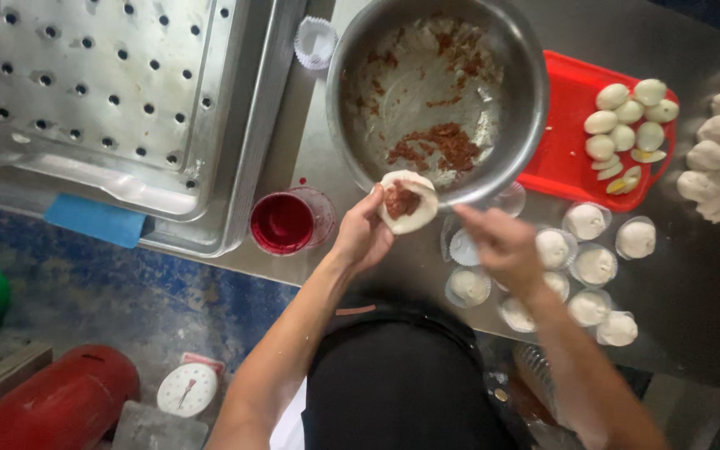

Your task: The person prepares filled dough buns by flattening a piece of dough, spooning a brown meat filling and a slice of boiled egg into the center, and pinching the edges closed. The person then places the assembled buns onto a metal steaming tray.

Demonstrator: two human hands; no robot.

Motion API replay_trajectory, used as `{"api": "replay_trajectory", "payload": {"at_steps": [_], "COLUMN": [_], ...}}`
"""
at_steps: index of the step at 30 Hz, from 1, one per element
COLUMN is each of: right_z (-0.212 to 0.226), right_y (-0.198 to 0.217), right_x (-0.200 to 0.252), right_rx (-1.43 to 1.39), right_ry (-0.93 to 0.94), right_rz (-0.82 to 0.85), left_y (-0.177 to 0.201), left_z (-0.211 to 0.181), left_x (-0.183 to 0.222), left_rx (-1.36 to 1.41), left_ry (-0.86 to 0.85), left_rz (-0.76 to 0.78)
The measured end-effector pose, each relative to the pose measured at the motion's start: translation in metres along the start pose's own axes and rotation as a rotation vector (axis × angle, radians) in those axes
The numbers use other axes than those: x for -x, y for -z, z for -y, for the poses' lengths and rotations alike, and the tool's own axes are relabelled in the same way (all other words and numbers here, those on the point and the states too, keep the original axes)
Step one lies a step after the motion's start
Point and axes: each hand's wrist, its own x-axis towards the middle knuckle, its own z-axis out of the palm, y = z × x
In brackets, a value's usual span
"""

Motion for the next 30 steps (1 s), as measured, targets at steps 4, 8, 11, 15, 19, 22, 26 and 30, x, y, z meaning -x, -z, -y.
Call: {"api": "replay_trajectory", "payload": {"at_steps": [4,8,11,15,19,22,26,30], "right_z": [0.024,0.036,0.040,0.029,0.013,-0.004,-0.009,-0.009], "right_y": [-0.028,-0.024,-0.014,0.002,-0.007,-0.022,-0.029,-0.027], "right_x": [0.014,0.025,0.021,-0.011,-0.043,-0.069,-0.089,-0.089], "right_rx": [0.221,0.098,-0.015,0.077,0.207,0.328,0.437,0.606], "right_ry": [0.173,0.062,-0.142,-0.181,-0.162,-0.198,-0.170,-0.292], "right_rz": [-0.171,-0.253,-0.260,-0.177,-0.119,0.026,0.073,0.233], "left_y": [-0.003,-0.002,-0.002,0.004,0.011,0.017,0.025,0.036], "left_z": [-0.003,-0.019,-0.029,-0.021,-0.014,-0.009,-0.008,-0.007], "left_x": [-0.016,-0.013,-0.002,0.011,0.035,0.045,0.037,0.024], "left_rx": [0.106,0.082,-0.088,-0.310,-0.367,-0.435,-0.308,-0.254], "left_ry": [-0.111,-0.233,-0.202,-0.243,-0.056,-0.033,-0.081,-0.121], "left_rz": [-0.014,-0.106,-0.118,-0.082,-0.098,-0.141,-0.127,-0.125]}}
